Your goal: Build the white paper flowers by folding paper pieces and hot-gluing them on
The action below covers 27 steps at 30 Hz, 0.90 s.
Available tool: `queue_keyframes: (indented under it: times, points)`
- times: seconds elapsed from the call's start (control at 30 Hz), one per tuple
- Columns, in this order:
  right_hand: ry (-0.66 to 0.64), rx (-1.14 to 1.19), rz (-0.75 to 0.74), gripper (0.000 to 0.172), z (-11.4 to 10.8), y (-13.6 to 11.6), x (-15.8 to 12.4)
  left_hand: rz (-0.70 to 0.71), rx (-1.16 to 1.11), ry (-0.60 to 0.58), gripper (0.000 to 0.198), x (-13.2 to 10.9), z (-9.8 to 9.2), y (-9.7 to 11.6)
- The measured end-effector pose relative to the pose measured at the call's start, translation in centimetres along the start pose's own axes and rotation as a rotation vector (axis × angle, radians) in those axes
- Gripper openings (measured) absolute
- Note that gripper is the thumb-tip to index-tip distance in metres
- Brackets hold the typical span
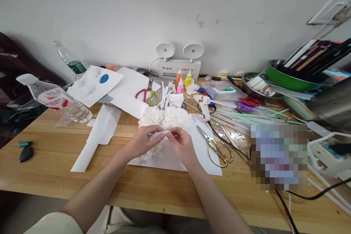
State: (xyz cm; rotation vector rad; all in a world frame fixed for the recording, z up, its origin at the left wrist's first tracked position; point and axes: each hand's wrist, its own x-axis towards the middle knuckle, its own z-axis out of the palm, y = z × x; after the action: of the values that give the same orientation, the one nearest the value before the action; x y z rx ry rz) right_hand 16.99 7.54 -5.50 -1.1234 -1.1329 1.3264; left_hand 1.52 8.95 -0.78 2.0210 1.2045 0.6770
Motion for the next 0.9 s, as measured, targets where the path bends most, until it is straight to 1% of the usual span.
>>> queue_keyframes:
  times: [0.27,0.5,0.63,0.73,0.9]
  points:
    - [-0.008,-0.046,-0.034,0.019,-0.17,0.15,0.11,0.013,-0.008,-0.002,0.02,0.07,-0.21,0.02]
    - [-0.019,-0.058,-0.044,0.016,-0.19,-0.28,-0.02,0.01,-0.015,0.03,0.017,0.11,-0.31,0.15]
    - [-0.028,-0.03,-0.04,0.014,-0.13,-0.39,-0.13,0.001,-0.01,0.081,0.013,0.14,-0.03,0.02]
    - [-0.047,-0.021,-0.046,0.012,-0.03,-0.44,-0.22,0.01,-0.017,0.095,0.012,0.17,0.23,-0.13]
    - [-0.061,-0.099,-0.095,0.01,0.13,-0.62,-0.35,0.041,-0.035,0.092,0.014,0.19,0.43,-0.26]
